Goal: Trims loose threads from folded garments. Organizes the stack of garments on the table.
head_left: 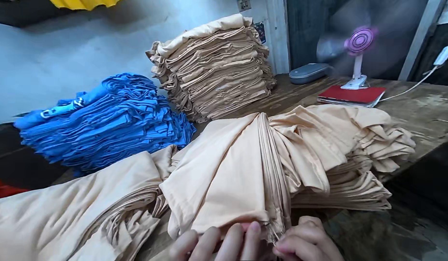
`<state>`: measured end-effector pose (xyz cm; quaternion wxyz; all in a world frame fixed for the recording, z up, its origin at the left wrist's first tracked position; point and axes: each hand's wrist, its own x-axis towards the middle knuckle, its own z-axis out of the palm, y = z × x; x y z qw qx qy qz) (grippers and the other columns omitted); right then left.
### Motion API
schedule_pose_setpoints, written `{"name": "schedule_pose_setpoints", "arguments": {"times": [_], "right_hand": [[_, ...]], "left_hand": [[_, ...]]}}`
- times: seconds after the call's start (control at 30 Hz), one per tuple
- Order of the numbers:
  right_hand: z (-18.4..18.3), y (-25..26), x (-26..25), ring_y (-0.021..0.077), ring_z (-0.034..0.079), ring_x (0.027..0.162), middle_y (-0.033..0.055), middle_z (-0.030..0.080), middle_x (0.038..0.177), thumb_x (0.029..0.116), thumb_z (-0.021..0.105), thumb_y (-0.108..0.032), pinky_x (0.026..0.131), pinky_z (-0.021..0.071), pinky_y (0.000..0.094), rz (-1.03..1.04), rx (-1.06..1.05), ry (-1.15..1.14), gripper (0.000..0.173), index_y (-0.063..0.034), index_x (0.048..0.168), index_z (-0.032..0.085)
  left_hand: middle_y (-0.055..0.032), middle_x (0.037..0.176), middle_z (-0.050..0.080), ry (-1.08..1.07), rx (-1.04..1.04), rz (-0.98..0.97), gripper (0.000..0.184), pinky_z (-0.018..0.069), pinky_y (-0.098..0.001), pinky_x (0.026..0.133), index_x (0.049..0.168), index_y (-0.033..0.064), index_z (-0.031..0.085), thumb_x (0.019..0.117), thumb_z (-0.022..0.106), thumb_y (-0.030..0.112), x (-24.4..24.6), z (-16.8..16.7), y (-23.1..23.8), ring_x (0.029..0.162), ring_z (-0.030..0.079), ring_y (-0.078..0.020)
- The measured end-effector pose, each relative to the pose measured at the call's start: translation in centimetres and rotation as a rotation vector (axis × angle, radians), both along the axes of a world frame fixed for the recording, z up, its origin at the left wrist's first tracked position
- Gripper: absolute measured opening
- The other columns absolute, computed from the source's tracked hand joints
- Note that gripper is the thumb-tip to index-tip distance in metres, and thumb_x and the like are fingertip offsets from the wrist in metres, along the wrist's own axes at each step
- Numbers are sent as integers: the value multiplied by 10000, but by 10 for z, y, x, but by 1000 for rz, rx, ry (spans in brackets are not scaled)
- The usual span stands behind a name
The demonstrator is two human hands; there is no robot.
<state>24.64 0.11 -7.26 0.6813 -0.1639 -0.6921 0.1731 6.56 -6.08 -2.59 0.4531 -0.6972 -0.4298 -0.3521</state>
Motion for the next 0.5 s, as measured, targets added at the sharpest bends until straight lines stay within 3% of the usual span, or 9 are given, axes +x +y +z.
{"name": "schedule_pose_setpoints", "arguments": {"times": [0.23, 0.37, 0.43, 0.5], "right_hand": [[-3, 2, 2, 75, 618, 908, -17, 669, 917, 949, 716, -203, 928, 473, 292, -9, -5, -21, 65, -140, 938, 703], [3, 14, 5, 113, 588, 1141, 48, 607, 1165, 940, 718, -289, 990, 514, 284, -58, -118, -174, 215, -157, 1096, 652], [5, 21, 6, 123, 657, 1068, 83, 684, 1116, 947, 730, -193, 911, 576, 273, -34, -135, -181, 167, -93, 1079, 709], [6, 24, 9, 101, 661, 974, 117, 647, 1124, 961, 689, -137, 821, 595, 233, 7, -161, -208, 218, -22, 1141, 649]], "left_hand": [[8, 985, 655, -16, 13, -6, 195, 338, -364, 872, 1154, 202, 714, 962, 686, 217, -2, -5, 7, 900, 505, -191], [62, 1003, 687, -111, -88, -59, 192, 344, -356, 878, 1154, 260, 714, 975, 663, 213, -6, 1, 13, 912, 527, -156], [77, 1013, 713, -211, -174, -101, 170, 376, -361, 888, 1144, 284, 720, 990, 652, 269, -6, 6, 16, 936, 571, -130], [32, 979, 689, -303, -356, -119, 249, 468, -373, 829, 1156, 254, 710, 955, 704, 400, -13, 17, 19, 908, 619, -134]]}}
